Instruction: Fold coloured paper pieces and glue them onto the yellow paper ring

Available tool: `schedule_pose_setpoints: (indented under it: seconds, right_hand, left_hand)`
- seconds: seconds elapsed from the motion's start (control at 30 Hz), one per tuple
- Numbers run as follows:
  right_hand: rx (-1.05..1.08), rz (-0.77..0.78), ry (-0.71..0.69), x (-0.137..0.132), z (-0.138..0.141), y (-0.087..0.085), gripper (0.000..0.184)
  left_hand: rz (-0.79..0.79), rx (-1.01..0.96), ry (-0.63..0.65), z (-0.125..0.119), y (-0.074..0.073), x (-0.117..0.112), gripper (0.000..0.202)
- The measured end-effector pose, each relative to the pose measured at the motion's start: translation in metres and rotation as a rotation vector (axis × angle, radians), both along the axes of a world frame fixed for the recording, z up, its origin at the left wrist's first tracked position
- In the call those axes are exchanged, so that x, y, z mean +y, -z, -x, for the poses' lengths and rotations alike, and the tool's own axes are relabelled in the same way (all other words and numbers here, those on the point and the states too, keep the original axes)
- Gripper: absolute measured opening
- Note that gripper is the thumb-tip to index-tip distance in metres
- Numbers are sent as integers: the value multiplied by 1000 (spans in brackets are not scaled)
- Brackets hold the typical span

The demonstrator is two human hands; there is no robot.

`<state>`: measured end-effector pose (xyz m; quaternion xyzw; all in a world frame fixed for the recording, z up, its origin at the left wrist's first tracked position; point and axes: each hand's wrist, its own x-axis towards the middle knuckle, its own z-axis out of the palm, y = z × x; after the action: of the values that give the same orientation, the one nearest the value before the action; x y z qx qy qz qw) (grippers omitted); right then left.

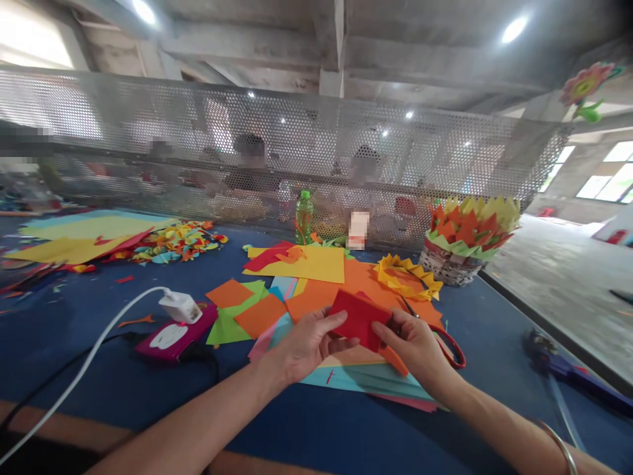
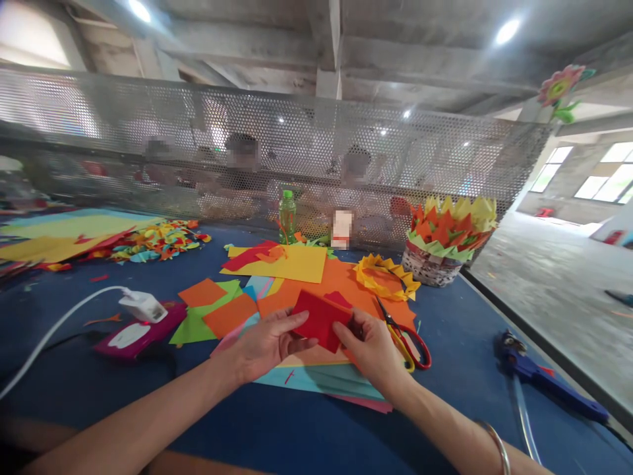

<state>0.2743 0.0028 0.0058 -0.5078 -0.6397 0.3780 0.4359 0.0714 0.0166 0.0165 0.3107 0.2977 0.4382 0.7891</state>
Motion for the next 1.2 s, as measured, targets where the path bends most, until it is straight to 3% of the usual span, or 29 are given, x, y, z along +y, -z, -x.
schedule_pose_setpoints:
  seconds: [0.33,0.53,0.83,1.2]
  right_hand:
    - [7,40,-52,-9,9,-9,39]
    - [16,28,-29,-3,3,-5,40]
    - [-25,-28,7,2,-1,-4,38]
    - [-54,-103,40,-4,0,0,41]
  left_hand:
    - [-78,-23,-56,-2,2,0,19]
    - [-113,15,-62,0,7,1,16]
    - [-54,7,-9,-1,0,-1,13]
    - [6,-35,59,-1,2,-3,22]
